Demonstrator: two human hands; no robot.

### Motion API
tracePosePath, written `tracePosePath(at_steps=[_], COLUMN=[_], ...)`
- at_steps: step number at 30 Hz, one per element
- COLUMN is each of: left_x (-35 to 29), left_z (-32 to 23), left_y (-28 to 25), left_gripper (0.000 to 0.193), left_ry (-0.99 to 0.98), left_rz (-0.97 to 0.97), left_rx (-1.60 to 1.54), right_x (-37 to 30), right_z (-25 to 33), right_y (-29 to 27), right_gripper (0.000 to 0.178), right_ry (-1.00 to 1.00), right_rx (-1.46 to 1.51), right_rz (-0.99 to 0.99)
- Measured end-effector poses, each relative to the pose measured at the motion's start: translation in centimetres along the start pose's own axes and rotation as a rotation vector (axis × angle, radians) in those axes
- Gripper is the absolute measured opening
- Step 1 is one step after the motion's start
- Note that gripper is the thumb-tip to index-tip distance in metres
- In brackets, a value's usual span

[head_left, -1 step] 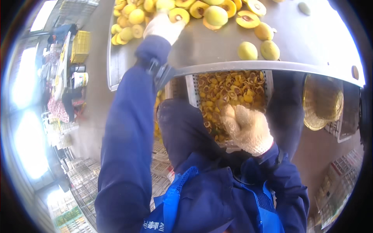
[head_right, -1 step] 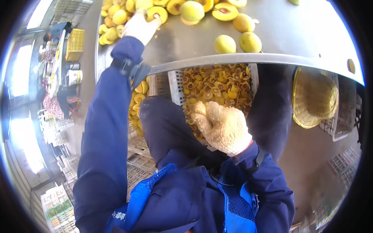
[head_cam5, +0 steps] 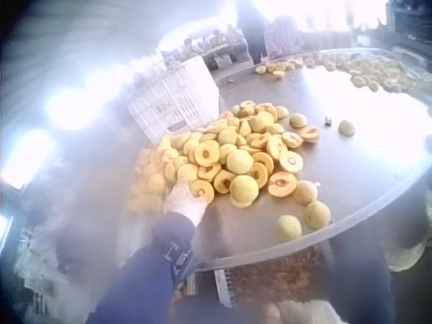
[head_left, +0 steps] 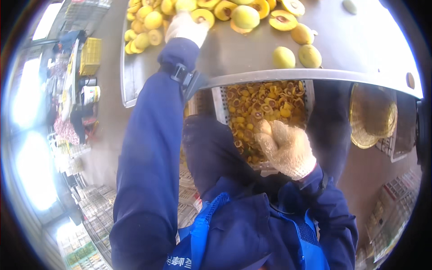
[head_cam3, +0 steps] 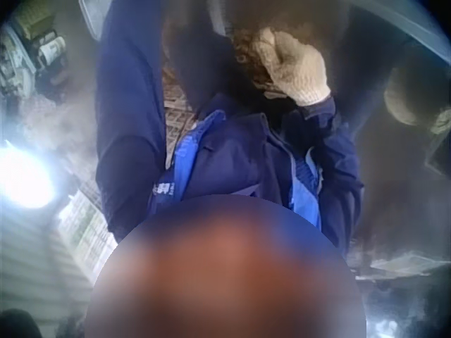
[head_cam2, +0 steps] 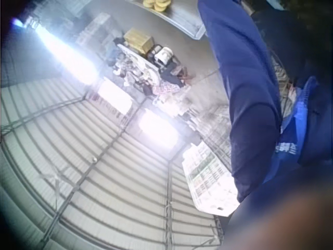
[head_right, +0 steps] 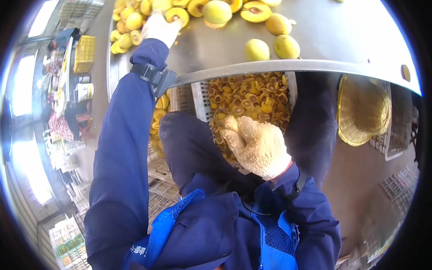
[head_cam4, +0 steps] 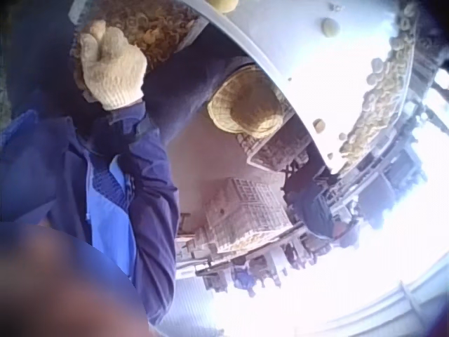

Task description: The person repeatedly picks up yellow fruit, uses a small tool to remove the pit, and places the pitted fruit on a table while discarding the pits into a basket. The process is continuous and methodical.

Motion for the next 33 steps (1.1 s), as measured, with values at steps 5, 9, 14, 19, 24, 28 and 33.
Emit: tracePosePath(at_steps=[5, 9, 14, 19, 24, 28, 33], left_x=[1.2, -7.2, -20.5, -25.8, -28.0, -29.0, -28.4], left_z=[1.9, 0.9, -2.6, -3.5, -4.3, -4.5, -4.5], left_y=[2.9, 0.2, -2.6, -2.5, -1.7, -1.3, -2.0], left_gripper=[0.060, 0.042, 0.057, 0.062, 0.056, 0.042, 0.029], left_ry=[0.043, 0.182, 0.242, 0.139, 0.174, 0.238, 0.351], left_rz=[0.124, 0.271, 0.288, 0.096, 0.010, -0.033, 0.043], left_rx=[-0.284, -1.038, -1.395, -1.517, -1.314, -1.350, -0.982], right_x=[0.5, 1.1, 1.7, 0.9, 0.1, -0.7, -0.6], right_z=[-0.4, 2.2, 6.0, 9.0, 9.7, 10.2, 9.9], right_y=[-0.7, -1.1, 0.4, 2.3, 3.4, 3.6, 3.0], right_gripper=[0.021, 0.020, 0.025, 0.028, 0.028, 0.025, 0.025], right_ry=[0.096, -0.148, -0.106, -0.183, -0.210, -0.173, -0.181], right_rx=[0.153, 0.074, 0.299, 0.071, 0.041, 0.017, -0.217], right_rz=[-0.046, -0.145, -0.142, -0.140, -0.176, -0.168, -0.101])
Point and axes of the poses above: each hand's wrist, its own x-axis towards the middle knuckle, its own y-axis out of the palm, z = x × y, the point moved 5 cm from there along x, towards the middle knuckle, and after that the axes turned 12 degrees about z, right-handed, at the moved point
